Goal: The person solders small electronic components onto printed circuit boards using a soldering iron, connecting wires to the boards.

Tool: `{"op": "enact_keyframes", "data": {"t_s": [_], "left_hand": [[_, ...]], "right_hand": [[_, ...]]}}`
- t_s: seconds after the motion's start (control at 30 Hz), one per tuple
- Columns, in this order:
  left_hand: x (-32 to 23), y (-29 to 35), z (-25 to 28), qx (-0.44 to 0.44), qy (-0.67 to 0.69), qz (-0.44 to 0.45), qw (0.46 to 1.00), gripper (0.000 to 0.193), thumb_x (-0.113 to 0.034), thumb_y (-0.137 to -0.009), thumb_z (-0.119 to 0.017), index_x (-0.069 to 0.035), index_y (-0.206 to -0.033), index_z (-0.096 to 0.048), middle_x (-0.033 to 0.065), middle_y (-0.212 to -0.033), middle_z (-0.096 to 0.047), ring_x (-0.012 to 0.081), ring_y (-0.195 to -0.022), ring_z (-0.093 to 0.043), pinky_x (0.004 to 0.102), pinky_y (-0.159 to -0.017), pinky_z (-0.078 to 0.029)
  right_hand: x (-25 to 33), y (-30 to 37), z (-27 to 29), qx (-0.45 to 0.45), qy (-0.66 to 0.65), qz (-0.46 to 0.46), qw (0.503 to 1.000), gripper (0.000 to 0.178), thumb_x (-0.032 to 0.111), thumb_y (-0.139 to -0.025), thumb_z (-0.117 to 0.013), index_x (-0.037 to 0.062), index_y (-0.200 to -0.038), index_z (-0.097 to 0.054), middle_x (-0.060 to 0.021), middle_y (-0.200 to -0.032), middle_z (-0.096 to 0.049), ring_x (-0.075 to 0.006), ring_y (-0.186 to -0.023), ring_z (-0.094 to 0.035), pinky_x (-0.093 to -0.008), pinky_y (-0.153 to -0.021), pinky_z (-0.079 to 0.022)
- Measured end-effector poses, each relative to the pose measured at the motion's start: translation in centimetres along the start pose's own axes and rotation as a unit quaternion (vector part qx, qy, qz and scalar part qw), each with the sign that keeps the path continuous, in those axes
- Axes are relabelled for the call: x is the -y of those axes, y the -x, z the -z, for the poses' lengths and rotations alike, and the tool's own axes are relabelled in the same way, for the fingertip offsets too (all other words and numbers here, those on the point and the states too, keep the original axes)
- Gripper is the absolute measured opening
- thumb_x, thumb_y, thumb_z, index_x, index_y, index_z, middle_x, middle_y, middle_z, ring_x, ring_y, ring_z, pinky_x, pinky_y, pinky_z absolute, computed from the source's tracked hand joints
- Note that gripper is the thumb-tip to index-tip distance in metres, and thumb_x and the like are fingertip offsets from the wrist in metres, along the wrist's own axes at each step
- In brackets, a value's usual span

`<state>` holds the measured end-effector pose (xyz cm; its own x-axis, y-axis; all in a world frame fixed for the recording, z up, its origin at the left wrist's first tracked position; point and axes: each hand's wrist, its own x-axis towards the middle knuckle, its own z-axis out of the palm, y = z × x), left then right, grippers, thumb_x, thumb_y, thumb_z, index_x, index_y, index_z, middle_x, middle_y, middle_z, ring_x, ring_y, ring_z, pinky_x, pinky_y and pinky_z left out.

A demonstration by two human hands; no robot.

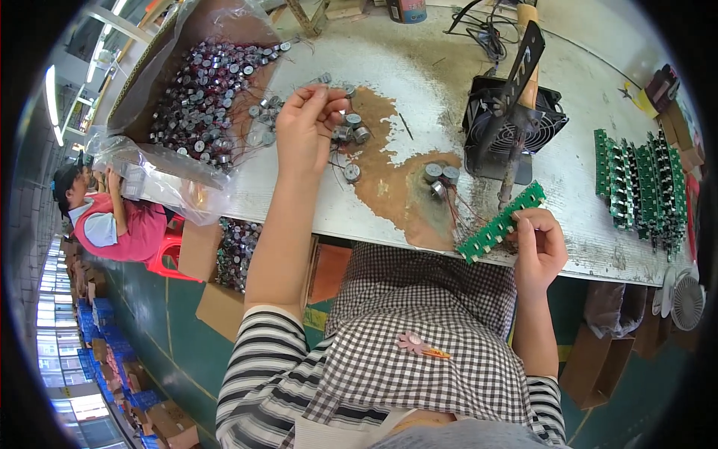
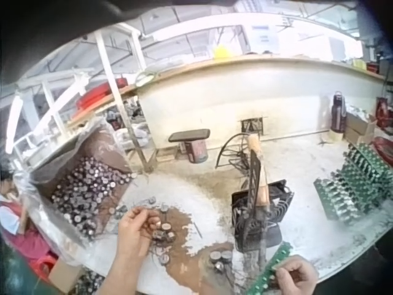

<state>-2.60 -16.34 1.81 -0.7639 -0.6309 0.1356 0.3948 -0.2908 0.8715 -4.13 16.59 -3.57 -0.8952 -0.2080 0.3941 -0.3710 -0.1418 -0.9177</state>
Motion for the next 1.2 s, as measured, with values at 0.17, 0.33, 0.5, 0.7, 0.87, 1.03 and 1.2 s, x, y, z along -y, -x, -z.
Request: {"op": "enact_keyframes", "data": {"t_s": [0.17, 0.33, 0.5, 0.7, 0.87, 1.03, 1.2], "left_hand": [[-0.7, 4.2, -2.3, 0.004, -0.381, -0.234, 0.895, 0.011, -0.01, -0.091, -0.058, 0.0, -0.093, -0.062, 0.0062, -0.091, -0.064, 0.0136, -0.074, -0.058, 0.0231, -0.069, -0.046], [1.0, 10.0, -4.1, 0.183, -0.135, 0.057, 0.972, 0.012, -0.009, -0.091, -0.056, 0.001, -0.095, -0.06, 0.0078, -0.092, -0.062, 0.0115, -0.072, -0.056, 0.0218, -0.064, -0.044], [3.0, 11.9, -5.4, 0.215, -0.015, 0.328, 0.92, 0.014, -0.008, -0.088, -0.061, 0.002, -0.098, -0.06, 0.006, -0.077, -0.064, 0.0056, -0.057, -0.053, 0.0164, -0.051, -0.042], [4.3, 12.9, -7.5, 0.195, -0.147, 0.272, 0.931, 0.013, -0.009, -0.087, -0.063, 0.002, -0.093, -0.062, 0.0035, -0.073, -0.063, 0.0064, -0.057, -0.053, 0.017, -0.054, -0.044], [5.5, 13.5, -7.9, 0.247, -0.324, 0.045, 0.912, 0.012, -0.009, -0.085, -0.065, 0.003, -0.088, -0.064, 0.0005, -0.073, -0.061, 0.0071, -0.062, -0.055, 0.0198, -0.056, -0.044], [5.8, 12.7, -9.1, 0.23, -0.213, 0.12, 0.942, 0.012, -0.008, -0.084, -0.064, 0.003, -0.085, -0.061, -0.0007, -0.071, -0.06, 0.0044, -0.064, -0.053, 0.0198, -0.054, -0.042], [5.1, 12.5, -9.9, 0.228, -0.189, 0.217, 0.93, 0.01, -0.007, -0.084, -0.063, 0.002, -0.082, -0.06, -0.0001, -0.072, -0.06, 0.0029, -0.062, -0.052, 0.0182, -0.053, -0.041]], "right_hand": [[-0.3, 0.2, 0.3, 0.009, 0.016, 0.021, 1.0, 0.004, -0.005, -0.089, -0.053, -0.0028, -0.085, -0.054, -0.0127, -0.094, -0.059, -0.0088, -0.069, -0.054, -0.02, -0.059, -0.046], [-0.6, 0.2, 0.2, 0.049, 0.006, 0.054, 0.997, 0.004, -0.003, -0.086, -0.054, -0.0025, -0.086, -0.05, -0.0162, -0.103, -0.056, -0.0094, -0.067, -0.054, -0.0195, -0.061, -0.045], [0.2, -0.3, -0.2, 0.06, 0.062, 0.054, 0.995, 0.005, -0.006, -0.082, -0.057, -0.0027, -0.083, -0.053, -0.0168, -0.099, -0.059, -0.0106, -0.068, -0.056, -0.0204, -0.059, -0.046], [0.5, -0.3, 0.1, 0.089, 0.16, 0.152, 0.971, 0.01, -0.006, -0.076, -0.064, -0.0021, -0.08, -0.056, -0.0175, -0.097, -0.06, -0.0126, -0.066, -0.059, -0.0216, -0.055, -0.048], [0.1, 0.1, 0.2, 0.067, 0.073, 0.125, 0.987, 0.011, -0.006, -0.076, -0.064, -0.0028, -0.08, -0.055, -0.0191, -0.098, -0.06, -0.0116, -0.061, -0.058, -0.0221, -0.054, -0.048], [0.7, -0.6, 0.0, 0.071, 0.11, 0.171, 0.976, 0.01, -0.007, -0.075, -0.064, -0.0029, -0.08, -0.056, -0.0186, -0.095, -0.06, -0.0121, -0.062, -0.058, -0.0217, -0.054, -0.048], [0.9, -1.0, 0.0, 0.072, 0.151, 0.192, 0.967, 0.01, -0.007, -0.074, -0.065, -0.0023, -0.079, -0.057, -0.0169, -0.094, -0.06, -0.0132, -0.062, -0.058, -0.0221, -0.054, -0.047]]}}
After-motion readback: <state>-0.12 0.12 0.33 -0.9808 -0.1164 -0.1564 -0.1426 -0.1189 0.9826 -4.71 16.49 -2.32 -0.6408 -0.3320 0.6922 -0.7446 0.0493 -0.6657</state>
